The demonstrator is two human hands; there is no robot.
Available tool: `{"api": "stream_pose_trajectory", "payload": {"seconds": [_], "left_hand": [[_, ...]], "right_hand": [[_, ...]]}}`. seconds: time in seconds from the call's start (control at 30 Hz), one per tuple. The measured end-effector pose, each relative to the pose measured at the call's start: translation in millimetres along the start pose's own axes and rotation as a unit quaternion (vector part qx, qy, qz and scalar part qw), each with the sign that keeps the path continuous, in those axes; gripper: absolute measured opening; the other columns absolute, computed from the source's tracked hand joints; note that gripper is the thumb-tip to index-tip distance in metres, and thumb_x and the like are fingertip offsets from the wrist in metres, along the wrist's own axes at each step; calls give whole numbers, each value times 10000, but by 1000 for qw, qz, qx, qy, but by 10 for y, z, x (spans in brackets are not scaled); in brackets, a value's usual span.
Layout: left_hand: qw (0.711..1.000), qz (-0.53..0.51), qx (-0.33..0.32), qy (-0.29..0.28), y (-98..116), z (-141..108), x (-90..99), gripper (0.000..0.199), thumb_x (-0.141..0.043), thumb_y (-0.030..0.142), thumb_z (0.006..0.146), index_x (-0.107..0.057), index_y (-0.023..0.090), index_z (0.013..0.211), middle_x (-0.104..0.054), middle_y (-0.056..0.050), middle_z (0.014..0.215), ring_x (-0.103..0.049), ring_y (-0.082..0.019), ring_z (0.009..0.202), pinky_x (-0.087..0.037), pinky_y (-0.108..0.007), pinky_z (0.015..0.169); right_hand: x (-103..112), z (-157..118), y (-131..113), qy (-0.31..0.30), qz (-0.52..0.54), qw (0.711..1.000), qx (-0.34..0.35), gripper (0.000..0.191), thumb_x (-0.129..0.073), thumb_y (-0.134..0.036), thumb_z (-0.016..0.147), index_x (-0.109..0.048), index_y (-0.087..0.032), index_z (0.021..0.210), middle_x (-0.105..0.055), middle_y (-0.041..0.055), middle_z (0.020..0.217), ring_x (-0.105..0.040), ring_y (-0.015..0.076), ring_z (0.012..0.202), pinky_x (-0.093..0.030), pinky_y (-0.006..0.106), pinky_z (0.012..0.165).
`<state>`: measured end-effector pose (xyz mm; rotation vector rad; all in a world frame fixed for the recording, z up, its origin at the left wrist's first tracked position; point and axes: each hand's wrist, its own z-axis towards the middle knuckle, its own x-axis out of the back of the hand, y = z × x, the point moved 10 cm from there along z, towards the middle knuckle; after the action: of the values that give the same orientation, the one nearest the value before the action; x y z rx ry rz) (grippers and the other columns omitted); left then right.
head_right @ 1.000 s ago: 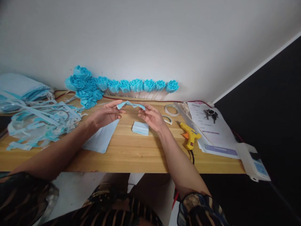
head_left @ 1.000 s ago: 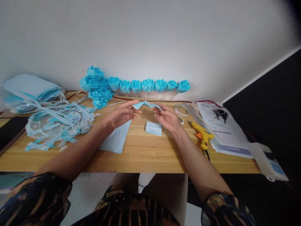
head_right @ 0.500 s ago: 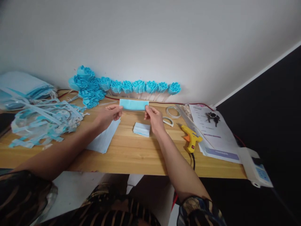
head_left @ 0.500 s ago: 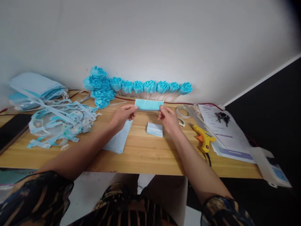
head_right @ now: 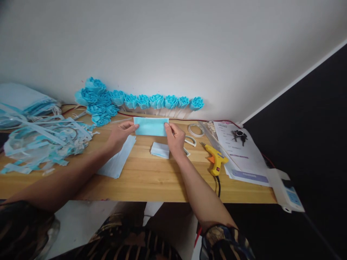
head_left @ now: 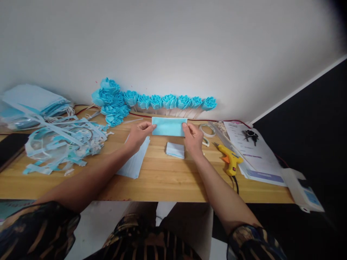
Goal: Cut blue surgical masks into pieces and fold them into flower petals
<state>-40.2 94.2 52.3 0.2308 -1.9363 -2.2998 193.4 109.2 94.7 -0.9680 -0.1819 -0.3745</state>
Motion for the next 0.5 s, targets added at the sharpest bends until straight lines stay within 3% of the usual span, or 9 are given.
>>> {"api": "stream_pose_trajectory", "payload": {"seconds": [0.33,0.43,0.5], "left_hand": [[999,-7,9,-36,-8,13,-73,323,-774,456,708,-616,180,649,-517,38,528,-419,-82,469,-329,-251,503],[998,-43,30,-40,-32,12,-88,318,-815,438,658,-666,170,740,-606,19,635,-458,-78,481,-354,-239,460],[995,-80,40,-53,-32,0,-127,351,-836,423,635,-692,160,818,-676,-12,778,-530,-90,565,-438,-234,500]], "right_hand": [[48,-8,-22,21,-20,999,16,390,-508,-500,924,-546,-195,683,-378,-45,597,-355,115,596,-324,251,588],[50,-11,-52,20,-25,999,29,392,-502,-486,932,-526,-197,668,-370,-46,594,-346,113,593,-322,253,593],[55,-13,-65,21,-23,999,35,386,-505,-476,935,-518,-199,666,-367,-46,594,-341,111,592,-320,254,596]]}}
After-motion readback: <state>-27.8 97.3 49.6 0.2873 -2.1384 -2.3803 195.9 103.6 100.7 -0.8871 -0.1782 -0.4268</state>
